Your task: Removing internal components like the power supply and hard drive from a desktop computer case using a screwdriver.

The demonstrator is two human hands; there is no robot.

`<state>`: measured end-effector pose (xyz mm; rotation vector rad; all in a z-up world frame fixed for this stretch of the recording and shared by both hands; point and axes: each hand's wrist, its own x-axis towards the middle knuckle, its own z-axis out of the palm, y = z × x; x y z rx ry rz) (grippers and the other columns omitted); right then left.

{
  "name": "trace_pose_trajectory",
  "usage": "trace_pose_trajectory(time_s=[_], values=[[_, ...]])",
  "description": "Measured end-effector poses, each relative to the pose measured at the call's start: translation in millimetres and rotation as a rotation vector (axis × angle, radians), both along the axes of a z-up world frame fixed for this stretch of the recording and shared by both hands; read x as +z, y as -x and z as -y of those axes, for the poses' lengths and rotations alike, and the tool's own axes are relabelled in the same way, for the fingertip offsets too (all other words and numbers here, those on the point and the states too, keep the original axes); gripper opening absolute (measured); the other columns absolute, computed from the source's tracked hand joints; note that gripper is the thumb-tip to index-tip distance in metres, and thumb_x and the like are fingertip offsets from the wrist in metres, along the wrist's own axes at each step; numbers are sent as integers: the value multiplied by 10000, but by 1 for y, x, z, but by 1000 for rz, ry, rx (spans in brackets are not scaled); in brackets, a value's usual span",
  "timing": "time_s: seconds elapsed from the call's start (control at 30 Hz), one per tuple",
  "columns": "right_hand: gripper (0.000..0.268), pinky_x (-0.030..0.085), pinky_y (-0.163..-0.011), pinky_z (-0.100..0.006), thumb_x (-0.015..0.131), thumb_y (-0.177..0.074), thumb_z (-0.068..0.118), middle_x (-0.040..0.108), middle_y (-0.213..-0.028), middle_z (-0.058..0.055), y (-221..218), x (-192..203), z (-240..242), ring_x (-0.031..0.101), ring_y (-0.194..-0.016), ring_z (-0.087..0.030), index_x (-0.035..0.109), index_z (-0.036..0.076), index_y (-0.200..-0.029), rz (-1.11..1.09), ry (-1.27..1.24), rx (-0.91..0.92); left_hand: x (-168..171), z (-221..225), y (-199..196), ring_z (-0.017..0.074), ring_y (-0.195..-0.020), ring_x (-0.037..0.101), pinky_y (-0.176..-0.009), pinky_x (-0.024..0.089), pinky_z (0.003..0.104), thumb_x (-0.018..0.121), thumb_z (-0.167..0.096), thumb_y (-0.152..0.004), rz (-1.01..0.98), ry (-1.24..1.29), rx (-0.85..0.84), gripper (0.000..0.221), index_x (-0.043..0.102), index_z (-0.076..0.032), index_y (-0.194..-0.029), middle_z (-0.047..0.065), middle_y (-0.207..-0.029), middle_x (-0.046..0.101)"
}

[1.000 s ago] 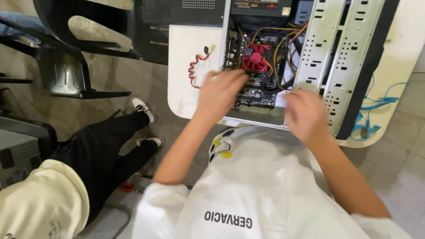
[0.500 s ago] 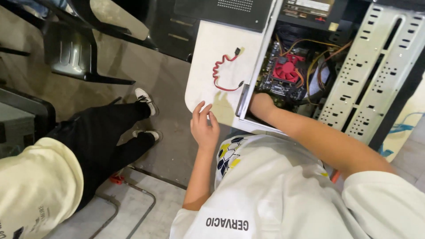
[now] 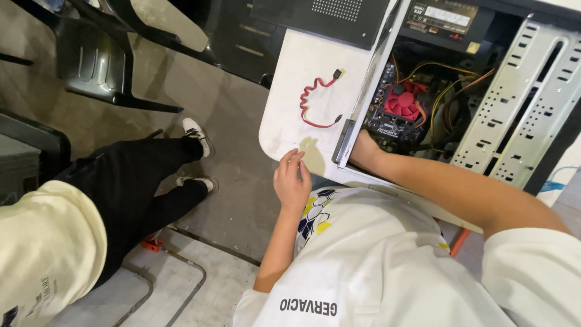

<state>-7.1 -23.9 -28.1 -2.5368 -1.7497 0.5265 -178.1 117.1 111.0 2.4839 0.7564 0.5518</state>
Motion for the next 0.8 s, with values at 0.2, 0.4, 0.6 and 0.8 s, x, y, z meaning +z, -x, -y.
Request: trace_pose_trajectory(time_s=[0.2, 0.4, 0.6, 0.8], values=[[119, 562, -517, -464, 671, -836, 106, 701, -691, -117, -3, 11, 2, 733, -682, -343, 743, 75, -746, -11, 4, 11, -8, 9, -4, 193, -904, 717, -846, 517, 350, 598, -118, -966, 6, 11, -87, 243, 688, -161, -1188, 11, -1232, 644], [111, 564, -525, -457, 661, -841, 120, 705, -715, -112, -3, 23, 12, 733, -701, -338, 742, 91, -770, -19, 7, 25, -17, 14, -2, 246, -911, 708, -849, 528, 373, 573, -84, -982, -22, 45, -212, 270, 671, -118, -1231, 70, -1293, 608], [106, 566, -533, -451, 651, -845, 133, 708, -739, -107, -5, 32, 25, 734, -719, -332, 741, 106, -795, -30, -6, 49, -12, 10, 0, 222, -901, 703, -856, 529, 368, 569, -100, -992, 7, -1, -271, 257, 672, -121, -1226, 64, -1290, 610], [324, 613, -853, -498, 538, -928, 184, 704, -1095, -126, -28, 115, 75, 740, -990, -386, 711, 201, -1202, -474, 238, -114, -18, -7, -13, 203, -903, 692, -888, 510, 365, 613, -78, -952, 100, -79, -298, 280, 685, -166, -1207, 46, -1249, 635]])
